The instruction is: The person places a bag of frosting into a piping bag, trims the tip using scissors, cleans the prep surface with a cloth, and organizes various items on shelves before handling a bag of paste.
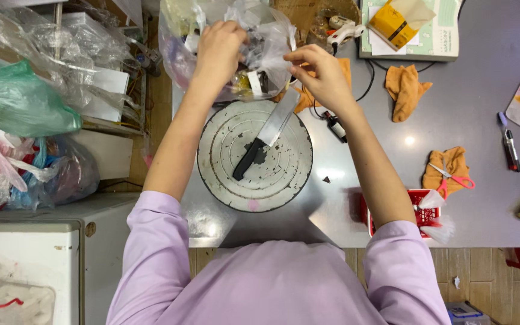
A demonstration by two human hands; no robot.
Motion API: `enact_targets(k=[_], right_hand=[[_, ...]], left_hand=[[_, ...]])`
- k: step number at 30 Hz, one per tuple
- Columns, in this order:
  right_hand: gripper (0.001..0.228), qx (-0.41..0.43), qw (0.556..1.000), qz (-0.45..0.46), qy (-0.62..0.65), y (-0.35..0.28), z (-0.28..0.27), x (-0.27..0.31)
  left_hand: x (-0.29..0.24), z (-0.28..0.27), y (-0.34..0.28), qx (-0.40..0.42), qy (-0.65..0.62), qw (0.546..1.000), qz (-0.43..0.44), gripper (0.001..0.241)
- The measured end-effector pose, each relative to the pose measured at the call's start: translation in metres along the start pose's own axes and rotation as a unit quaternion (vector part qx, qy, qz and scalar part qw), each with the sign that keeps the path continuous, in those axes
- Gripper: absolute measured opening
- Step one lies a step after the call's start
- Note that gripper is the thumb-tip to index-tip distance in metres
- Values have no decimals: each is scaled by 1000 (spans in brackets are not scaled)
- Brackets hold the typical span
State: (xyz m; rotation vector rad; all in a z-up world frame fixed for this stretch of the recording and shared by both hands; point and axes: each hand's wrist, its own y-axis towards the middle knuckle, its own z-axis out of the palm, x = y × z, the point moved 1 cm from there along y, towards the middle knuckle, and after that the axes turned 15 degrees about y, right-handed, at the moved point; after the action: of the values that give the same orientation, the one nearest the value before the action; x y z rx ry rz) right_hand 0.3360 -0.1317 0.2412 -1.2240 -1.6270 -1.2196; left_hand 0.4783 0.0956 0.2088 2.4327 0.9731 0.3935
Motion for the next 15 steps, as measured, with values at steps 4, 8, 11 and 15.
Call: enact_targets(k=[4,8,11,15], right_hand=[[22,-3,999,31,27,-21,-5,-2],[23,-9,997,71,21,-51,-9,-7],[23,-25,991,114,58,-72,-13,-15],[23,-47,985,151,62,-92,-18,-30]], left_hand=[[5,-12,-11,126,-270,944,-140,13],[9,-3,-18,189,-505,826,-162,13],[7,4,-18,203,-547,798,-149,18],[1,6,-27,178,-301,934,-77,20]])
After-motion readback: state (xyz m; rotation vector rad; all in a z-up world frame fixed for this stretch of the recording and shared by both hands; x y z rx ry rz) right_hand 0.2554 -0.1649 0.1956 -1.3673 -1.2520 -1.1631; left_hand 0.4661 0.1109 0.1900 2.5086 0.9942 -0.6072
